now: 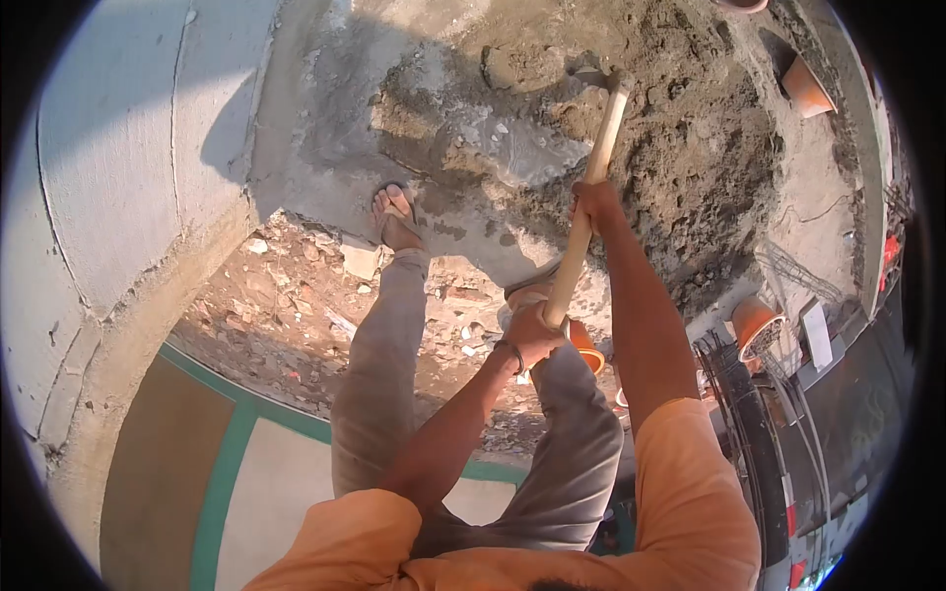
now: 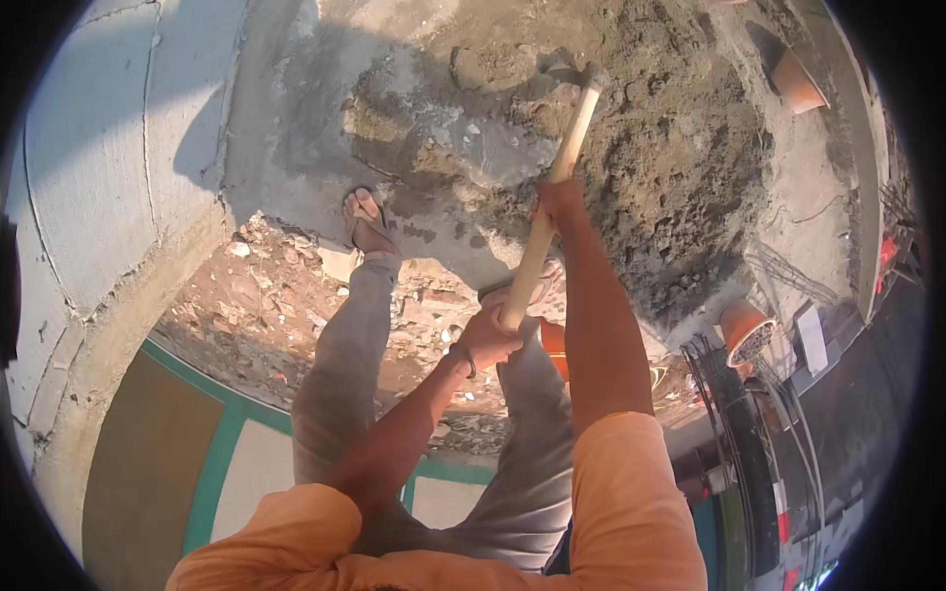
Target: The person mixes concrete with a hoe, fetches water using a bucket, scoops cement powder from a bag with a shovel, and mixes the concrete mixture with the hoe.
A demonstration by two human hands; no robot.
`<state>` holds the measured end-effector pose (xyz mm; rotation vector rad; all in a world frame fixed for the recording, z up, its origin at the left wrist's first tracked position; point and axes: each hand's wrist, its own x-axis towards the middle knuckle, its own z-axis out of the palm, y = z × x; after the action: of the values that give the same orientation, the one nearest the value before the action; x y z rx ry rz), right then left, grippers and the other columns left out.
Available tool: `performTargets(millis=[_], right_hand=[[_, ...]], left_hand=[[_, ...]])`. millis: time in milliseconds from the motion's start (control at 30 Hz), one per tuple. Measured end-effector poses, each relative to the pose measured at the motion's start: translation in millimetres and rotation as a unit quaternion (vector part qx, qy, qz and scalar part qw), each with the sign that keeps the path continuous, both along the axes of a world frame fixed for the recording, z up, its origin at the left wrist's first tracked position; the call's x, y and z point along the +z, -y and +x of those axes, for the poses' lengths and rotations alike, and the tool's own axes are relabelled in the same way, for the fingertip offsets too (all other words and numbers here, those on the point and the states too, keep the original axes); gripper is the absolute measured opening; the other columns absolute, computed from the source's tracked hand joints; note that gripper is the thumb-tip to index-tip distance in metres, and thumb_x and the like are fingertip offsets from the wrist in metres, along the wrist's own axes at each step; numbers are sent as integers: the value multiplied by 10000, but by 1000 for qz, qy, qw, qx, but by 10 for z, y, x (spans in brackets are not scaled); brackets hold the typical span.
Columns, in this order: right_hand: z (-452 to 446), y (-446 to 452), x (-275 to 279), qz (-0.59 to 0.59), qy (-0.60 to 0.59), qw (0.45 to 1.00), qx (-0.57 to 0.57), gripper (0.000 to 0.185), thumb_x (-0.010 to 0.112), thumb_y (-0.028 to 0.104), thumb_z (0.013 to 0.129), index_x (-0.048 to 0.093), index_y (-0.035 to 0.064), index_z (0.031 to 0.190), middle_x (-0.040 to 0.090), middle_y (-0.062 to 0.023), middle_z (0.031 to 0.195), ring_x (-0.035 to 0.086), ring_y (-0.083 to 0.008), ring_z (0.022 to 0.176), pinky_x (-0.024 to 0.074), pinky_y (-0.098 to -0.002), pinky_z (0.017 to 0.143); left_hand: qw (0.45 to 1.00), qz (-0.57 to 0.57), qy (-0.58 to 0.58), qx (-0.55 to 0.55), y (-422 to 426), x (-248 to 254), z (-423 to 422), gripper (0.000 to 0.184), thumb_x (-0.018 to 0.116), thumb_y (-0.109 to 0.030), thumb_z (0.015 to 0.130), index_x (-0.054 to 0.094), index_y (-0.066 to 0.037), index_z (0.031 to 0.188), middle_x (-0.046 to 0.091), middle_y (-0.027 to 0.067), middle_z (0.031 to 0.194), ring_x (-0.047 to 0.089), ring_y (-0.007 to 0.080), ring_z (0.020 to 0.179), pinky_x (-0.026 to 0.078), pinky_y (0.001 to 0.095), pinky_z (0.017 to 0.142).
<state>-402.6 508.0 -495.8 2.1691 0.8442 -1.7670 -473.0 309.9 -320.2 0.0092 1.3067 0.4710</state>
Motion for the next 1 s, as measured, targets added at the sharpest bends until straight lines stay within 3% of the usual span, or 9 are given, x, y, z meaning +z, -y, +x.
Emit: performTargets(millis=[200, 267, 400, 533, 667, 767, 800, 867, 1000], right_hand=[[-314, 764, 196, -68, -41, 982, -170, 168, 606, 55, 819, 534, -88, 871, 512, -119, 655, 543, -235, 515, 508, -386, 455], [-678, 797, 262, -64, -48, 974, -211, 185, 605, 54, 820, 528, -95, 898, 511, -122, 664, 544, -238, 525, 508, -393, 464], [-1801, 1096, 664, -12, -4, 950, -311, 233, 605, 33, 828, 494, -109, 977, 525, -136, 690, 548, -246, 529, 494, -403, 474], [-2658, 1892, 1046, -21, -89, 908, -409, 193, 594, 11, 861, 484, -91, 983, 563, -140, 715, 579, -234, 588, 504, -380, 544], [-2884, 1798, 1419, -6, -183, 907, -380, 152, 588, 14, 871, 487, -56, 960, 575, -113, 738, 590, -228, 620, 511, -370, 579], [-2673, 1283, 1639, 104, -100, 948, -283, 169, 583, 17, 856, 482, -38, 979, 572, -115, 753, 602, -217, 622, 537, -358, 570], [-2439, 1090, 1496, 119, -141, 952, -243, 275, 593, 16, 823, 412, -22, 1027, 578, -131, 755, 605, -217, 596, 505, -347, 544], [-2285, 497, 1556, 156, -128, 966, -164, 177, 579, 36, 829, 463, -52, 931, 566, -117, 674, 590, -210, 528, 498, -333, 472], [-2091, -281, 852, 99, -67, 993, 24, 218, 604, 130, 827, 535, -66, 892, 585, -118, 677, 591, -221, 528, 519, -362, 483]], left_hand=[[954, 35, -171, -245, 316, 437, -691, 346, 720, -143, 695, 567, -16, 978, 599, 91, 707, 558, 127, 519, 440, 308, 458], [970, -64, -89, -215, 170, 495, -1289, 426, 701, -225, 681, 593, -3, 1028, 661, 190, 847, 657, 313, 790, 512, 388, 723], [947, 12, -101, -304, 335, 750, -2748, 405, 721, -221, 687, 586, 1, 998, 657, 180, 818, 655, 301, 757, 514, 385, 695], [890, 37, -147, -429, 1092, 741, -3906, 365, 728, -192, 676, 599, -50, 986, 659, 164, 834, 655, 310, 757, 517, 395, 690], [875, 80, -214, -427, 1405, 747, -4104, 306, 715, -167, 677, 599, -47, 934, 646, 164, 813, 639, 336, 757, 507, 402, 677], [894, 160, -243, -340, 1282, 584, -3576, 309, 715, -173, 683, 597, -56, 943, 649, 163, 822, 636, 351, 777, 506, 416, 692], [902, 186, -246, -302, 1183, 525, -3294, 319, 717, -175, 684, 596, -60, 955, 652, 160, 827, 639, 347, 782, 506, 420, 695], [936, 160, -235, -209, 874, 402, -2678, 332, 709, -208, 697, 592, -66, 973, 658, 172, 833, 640, 361, 792, 502, 434, 688], [958, 114, -240, -105, 180, 99, -1762, 377, 715, -163, 693, 570, -58, 1025, 641, 143, 761, 630, 262, 670, 498, 370, 613]])
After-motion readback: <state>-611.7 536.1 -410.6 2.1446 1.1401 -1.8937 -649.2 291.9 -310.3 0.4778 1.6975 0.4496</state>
